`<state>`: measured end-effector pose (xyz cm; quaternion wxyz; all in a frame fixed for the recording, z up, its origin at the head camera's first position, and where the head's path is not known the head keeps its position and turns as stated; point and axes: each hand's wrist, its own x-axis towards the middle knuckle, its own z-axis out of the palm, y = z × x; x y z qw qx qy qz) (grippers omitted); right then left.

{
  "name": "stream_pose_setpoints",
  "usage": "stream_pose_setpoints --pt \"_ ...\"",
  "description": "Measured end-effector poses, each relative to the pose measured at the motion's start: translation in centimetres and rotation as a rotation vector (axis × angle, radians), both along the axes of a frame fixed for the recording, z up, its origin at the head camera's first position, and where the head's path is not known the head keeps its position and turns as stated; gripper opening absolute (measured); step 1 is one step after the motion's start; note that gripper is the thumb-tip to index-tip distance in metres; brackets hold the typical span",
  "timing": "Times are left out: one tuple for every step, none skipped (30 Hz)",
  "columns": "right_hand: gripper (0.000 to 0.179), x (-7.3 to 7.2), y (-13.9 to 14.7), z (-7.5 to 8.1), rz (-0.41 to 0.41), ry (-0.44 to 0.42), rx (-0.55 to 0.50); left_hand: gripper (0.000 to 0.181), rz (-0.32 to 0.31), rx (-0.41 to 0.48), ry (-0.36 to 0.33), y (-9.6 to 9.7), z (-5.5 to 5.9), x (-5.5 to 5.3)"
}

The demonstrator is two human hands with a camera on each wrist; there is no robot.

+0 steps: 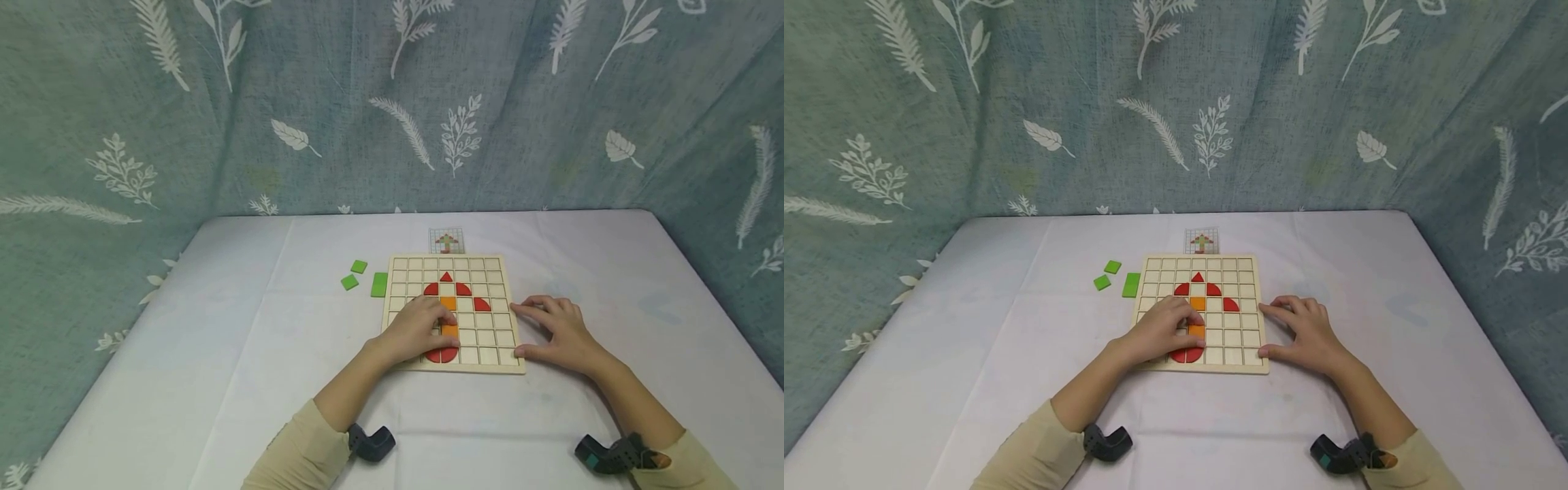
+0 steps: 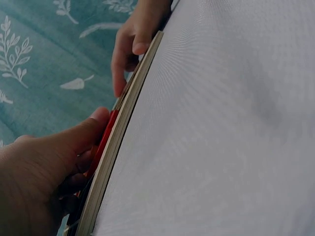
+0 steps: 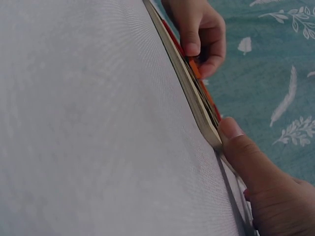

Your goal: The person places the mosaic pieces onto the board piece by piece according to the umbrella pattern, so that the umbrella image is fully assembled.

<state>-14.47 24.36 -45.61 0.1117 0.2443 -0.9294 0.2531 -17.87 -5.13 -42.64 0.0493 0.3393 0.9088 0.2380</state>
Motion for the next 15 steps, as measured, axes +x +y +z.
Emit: stream_pose_setpoints --pt "0.074 -0.02 0.02 0.02 0.000 -0.001 0.000 0.038 -0.004 -0.001 0.002 0.00 -0.03 -0.06" --pt "0.074 -0.03 0.04 0.04 -0.001 -0.002 0.000 0.038 -0.008 0.000 0.001 0.00 -0.03 -0.10" --pt "0.074 -0.03 0.05 0.06 -0.001 -0.003 0.002 0.038 -0.011 -0.001 0.001 -0.02 -0.04 -0.14" --pt "0.074 -0.02 0.06 0.08 0.000 -0.002 0.000 0.038 -0.013 -0.003 0.000 -0.04 -0.04 -0.14" --pt "0.074 0.00 0.05 0.10 0.002 -0.002 -0.003 0.038 -0.015 -0.002 -0.003 -0.07 0.00 -0.12" --pt "0.074 0.02 0.04 0.14 0.002 -0.002 -0.006 0.038 -0.018 0.000 -0.007 -0.12 0.04 -0.10" --pt "0.074 0.04 0.03 0.17 0.001 -0.003 -0.007 0.037 -0.020 0.000 -0.011 -0.15 0.08 -0.07" --pt "0.074 0.05 0.03 0.19 0.002 -0.002 -0.009 0.037 -0.022 0.001 -0.016 -0.18 0.12 -0.04" --pt "0.073 0.06 0.04 0.20 0.003 -0.001 -0.009 0.036 -0.024 0.001 -0.019 -0.20 0.15 -0.01" --pt "0.073 0.05 0.05 0.20 0.004 0.000 -0.010 0.036 -0.027 0.002 -0.021 -0.23 0.22 0.02" --pt "0.073 0.05 0.06 0.20 0.005 0.000 -0.011 0.035 -0.030 0.002 -0.020 -0.24 0.30 0.05" --pt "0.073 0.03 0.07 0.19 0.005 0.000 -0.012 0.034 -0.033 0.000 -0.018 -0.25 0.33 0.06" --pt "0.073 0.02 0.10 0.17 0.006 0.001 -0.012 0.033 -0.036 -0.002 -0.015 -0.25 0.35 0.07" --pt "0.073 -0.02 0.11 0.14 0.005 0.003 -0.010 0.032 -0.041 -0.004 -0.011 -0.24 0.40 0.06" --pt "0.074 -0.06 0.14 0.11 0.004 0.006 -0.007 0.031 -0.045 -0.006 -0.006 -0.25 0.45 0.07"
